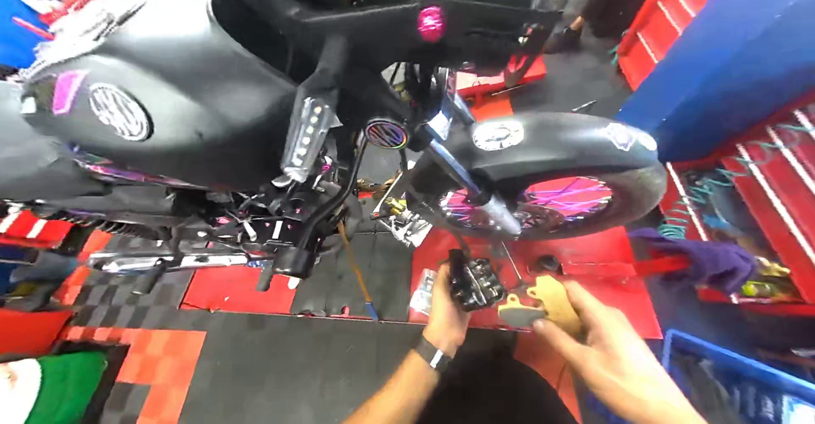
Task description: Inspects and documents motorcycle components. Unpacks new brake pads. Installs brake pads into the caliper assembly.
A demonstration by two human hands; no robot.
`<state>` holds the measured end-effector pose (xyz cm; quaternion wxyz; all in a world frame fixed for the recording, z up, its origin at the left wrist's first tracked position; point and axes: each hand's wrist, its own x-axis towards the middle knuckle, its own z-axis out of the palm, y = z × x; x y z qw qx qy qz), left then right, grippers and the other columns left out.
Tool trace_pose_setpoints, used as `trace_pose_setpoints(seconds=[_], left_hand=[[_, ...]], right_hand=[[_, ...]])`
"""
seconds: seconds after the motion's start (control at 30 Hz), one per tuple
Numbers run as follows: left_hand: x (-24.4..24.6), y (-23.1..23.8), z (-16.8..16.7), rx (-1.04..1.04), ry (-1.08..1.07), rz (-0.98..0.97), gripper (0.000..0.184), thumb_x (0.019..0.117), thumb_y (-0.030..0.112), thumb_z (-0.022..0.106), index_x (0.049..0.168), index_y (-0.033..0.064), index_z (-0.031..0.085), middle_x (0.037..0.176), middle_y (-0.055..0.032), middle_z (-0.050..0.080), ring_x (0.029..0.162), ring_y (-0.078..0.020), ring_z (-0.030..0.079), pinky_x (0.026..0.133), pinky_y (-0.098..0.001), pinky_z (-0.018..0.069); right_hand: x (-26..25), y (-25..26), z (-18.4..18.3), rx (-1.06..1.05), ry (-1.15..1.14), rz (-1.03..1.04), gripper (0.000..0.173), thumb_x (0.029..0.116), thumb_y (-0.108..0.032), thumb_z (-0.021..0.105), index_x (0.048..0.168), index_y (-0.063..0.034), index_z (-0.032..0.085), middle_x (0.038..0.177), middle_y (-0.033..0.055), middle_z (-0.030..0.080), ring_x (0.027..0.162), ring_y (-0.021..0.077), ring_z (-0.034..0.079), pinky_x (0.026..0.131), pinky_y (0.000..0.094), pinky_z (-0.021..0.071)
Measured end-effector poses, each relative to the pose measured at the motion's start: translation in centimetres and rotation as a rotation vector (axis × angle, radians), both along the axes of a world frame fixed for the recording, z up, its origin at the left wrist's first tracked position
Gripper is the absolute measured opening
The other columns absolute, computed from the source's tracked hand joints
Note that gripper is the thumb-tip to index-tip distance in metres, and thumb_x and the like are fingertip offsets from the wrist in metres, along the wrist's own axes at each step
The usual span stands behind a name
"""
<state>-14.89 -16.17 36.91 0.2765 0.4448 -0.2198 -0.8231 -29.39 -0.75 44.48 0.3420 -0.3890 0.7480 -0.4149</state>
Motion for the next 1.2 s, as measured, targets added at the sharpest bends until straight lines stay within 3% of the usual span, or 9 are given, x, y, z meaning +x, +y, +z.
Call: trace_pose_setpoints(seconds=[0.07, 0.17, 0.33, 0.43, 0.6, 0.73, 0.87, 1.03, 1.2], left_hand=[[0.6, -0.2, 0.1, 0.01, 0.023, -0.021, 0.051, 0.1097, 0.044, 0.025, 0.118, 0.01, 0.063, 0.097, -0.0114, 0.071, 0.086, -0.0228, 0.07, 0.075, -0.0419, 0.0595], [0.9, -0.4, 0.6, 0.03, 0.065, -0.034, 0.052, 0.1105, 0.042, 0.023, 0.121, 0.0075, 0.06, 0.098, -0.013, 0.07, 0.088, -0.0237, 0.07, 0.076, -0.0433, 0.0598], [1.2, -0.6, 0.3, 0.068, 0.052, -0.064, 0.051, 0.1088, 0.038, 0.021, 0.115, 0.006, 0.06, 0.095, -0.012, 0.07, 0.088, -0.0228, 0.069, 0.076, -0.0419, 0.059], [1.5, -0.4, -0.7, 0.088, 0.082, -0.075, 0.056, 0.109, 0.045, 0.019, 0.117, 0.0069, 0.06, 0.097, -0.0117, 0.07, 0.09, -0.0222, 0.07, 0.079, -0.0415, 0.06], [1.9, -0.5, -1.6, 0.114, 0.079, -0.098, 0.057, 0.1083, 0.046, 0.019, 0.116, 0.0073, 0.06, 0.096, -0.0123, 0.07, 0.088, -0.0227, 0.07, 0.077, -0.042, 0.0596], [2.3, -0.8, -2.2, 0.13, 0.099, -0.111, 0.062, 0.1085, 0.05, 0.016, 0.117, 0.0087, 0.061, 0.096, -0.0133, 0.071, 0.086, -0.0239, 0.071, 0.072, -0.0416, 0.0604], [2.7, -1.3, -2.3, 0.131, 0.136, -0.115, 0.061, 0.1076, 0.048, 0.016, 0.116, 0.0093, 0.062, 0.097, -0.0126, 0.071, 0.089, -0.0234, 0.071, 0.077, -0.0428, 0.0599], [2.6, -1.5, -2.2, 0.121, 0.082, -0.135, 0.059, 0.1089, 0.047, 0.017, 0.114, 0.0079, 0.062, 0.094, -0.0131, 0.071, 0.087, -0.0237, 0.071, 0.076, -0.0425, 0.06], [2.6, -1.5, -2.4, 0.109, 0.088, -0.144, 0.057, 0.1085, 0.044, 0.019, 0.116, 0.0076, 0.062, 0.098, -0.0139, 0.071, 0.09, -0.0245, 0.07, 0.077, -0.0433, 0.0596]], right_hand=[[1.0, -1.2, 0.2, 0.015, -0.162, -0.067, 0.035, 0.0889, -0.033, 0.07, 0.12, -0.0188, 0.064, 0.087, -0.0029, 0.072, 0.071, 0.012, 0.07, 0.06, 0.0323, 0.0603], [4.0, -2.4, 0.5, -0.107, -0.672, -0.343, 0.036, 0.0907, -0.005, 0.069, 0.125, 0.0012, 0.059, 0.091, 0.0165, 0.07, 0.068, 0.0237, 0.067, 0.055, 0.0348, 0.058], [8.3, -1.9, -0.3, -0.025, -1.194, -0.645, 0.03, 0.0988, -0.002, 0.059, 0.128, 0.0006, 0.057, 0.096, 0.0172, 0.07, 0.072, 0.0192, 0.07, 0.061, 0.0309, 0.0597], [10.1, -1.9, -0.4, -0.029, -1.221, -0.694, 0.032, 0.0997, -0.002, 0.059, 0.132, 0.0001, 0.058, 0.101, 0.0175, 0.071, 0.075, 0.0192, 0.07, 0.065, 0.0305, 0.0602], [11.2, -4.0, -0.9, -0.035, -1.212, -0.912, 0.026, 0.1008, -0.004, 0.06, 0.125, 0.0015, 0.052, 0.094, 0.0183, 0.071, 0.071, 0.0204, 0.071, 0.061, 0.0298, 0.0601], [11.1, -4.8, -1.8, -0.023, -1.313, -0.931, 0.018, 0.1013, -0.008, 0.061, 0.115, 0.0023, 0.056, 0.094, 0.0171, 0.072, 0.065, 0.0153, 0.067, 0.054, 0.0242, 0.0542], [11.9, -5.1, -2.2, -0.056, -1.371, -1.029, 0.015, 0.1002, -0.007, 0.062, 0.113, 0.0001, 0.057, 0.085, 0.0137, 0.07, 0.061, 0.0132, 0.066, 0.053, 0.0222, 0.0547], [12.5, -5.7, -2.1, -0.074, -1.288, -1.06, 0.02, 0.1004, -0.008, 0.063, 0.116, 0.0014, 0.056, 0.086, 0.0143, 0.072, 0.064, 0.0156, 0.07, 0.056, 0.025, 0.058], [12.6, -6.3, -2.4, -0.091, -1.257, -1.076, 0.02, 0.1032, -0.016, 0.061, 0.112, 0.0017, 0.059, 0.085, 0.014, 0.072, 0.061, 0.0134, 0.067, 0.052, 0.023, 0.0541]])
